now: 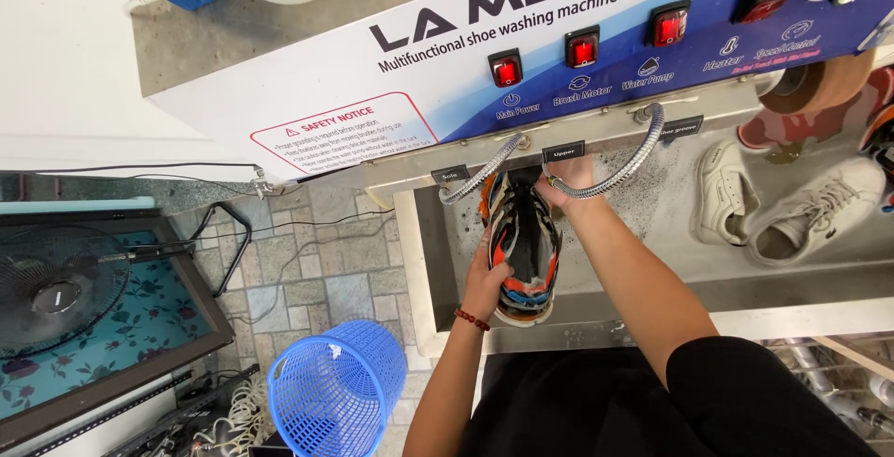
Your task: Cleaning a pair of sneakers using a specialized shoe washing machine and manual scrubbing.
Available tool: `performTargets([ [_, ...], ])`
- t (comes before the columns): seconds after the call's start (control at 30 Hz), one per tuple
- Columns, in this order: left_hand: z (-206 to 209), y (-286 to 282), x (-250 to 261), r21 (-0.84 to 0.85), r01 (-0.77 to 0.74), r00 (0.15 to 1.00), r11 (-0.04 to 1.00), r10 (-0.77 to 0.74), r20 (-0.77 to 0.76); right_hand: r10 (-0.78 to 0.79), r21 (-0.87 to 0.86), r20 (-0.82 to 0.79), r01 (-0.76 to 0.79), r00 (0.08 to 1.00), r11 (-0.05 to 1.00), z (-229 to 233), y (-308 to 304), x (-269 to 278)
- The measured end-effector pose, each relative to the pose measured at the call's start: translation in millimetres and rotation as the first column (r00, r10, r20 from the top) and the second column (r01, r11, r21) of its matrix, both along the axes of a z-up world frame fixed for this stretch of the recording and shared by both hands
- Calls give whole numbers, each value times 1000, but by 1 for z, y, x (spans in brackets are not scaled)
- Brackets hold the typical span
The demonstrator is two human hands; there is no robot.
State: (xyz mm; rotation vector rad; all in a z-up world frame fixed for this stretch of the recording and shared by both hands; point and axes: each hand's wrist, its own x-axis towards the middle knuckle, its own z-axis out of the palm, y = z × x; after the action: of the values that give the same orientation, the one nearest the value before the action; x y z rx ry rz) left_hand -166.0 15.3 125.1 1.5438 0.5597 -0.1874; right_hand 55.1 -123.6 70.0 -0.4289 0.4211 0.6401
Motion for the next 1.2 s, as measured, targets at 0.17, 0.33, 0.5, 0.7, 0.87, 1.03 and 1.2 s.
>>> performTargets([
  [0.17,15,-3,10,-55,-50,993,997,44,-106,-43,-48,14,44,999,998,-4,-4,-1],
  [0.33,20,-10,29,-224,-120,992,967,105,-75,-58,160,96,42,994,986,-78,-17,9],
  [0.5,31,-10,41,-301,-157,986,941,133,-97,-155,101,-22,157,988,983,-3,-14,10],
  [0.7,23,-9,39,-407,-200,979,891,168,-113,-97,141,50,89,994,986,-48,-26,12],
  [0.87,36,-6,36,-406,-191,981,894,157,-116,-103,-38,-74,100,992,994,52,-10,5],
  [1.03,34,-5,21,-434,-159,987,887,141,-74,-15,-52,-51,13,999,999,-29,-45,-6],
  [1.2,31,-8,4,-375,-119,989,919,78,-123,330,-152,187,-305,925,940,-64,-75,-26],
])
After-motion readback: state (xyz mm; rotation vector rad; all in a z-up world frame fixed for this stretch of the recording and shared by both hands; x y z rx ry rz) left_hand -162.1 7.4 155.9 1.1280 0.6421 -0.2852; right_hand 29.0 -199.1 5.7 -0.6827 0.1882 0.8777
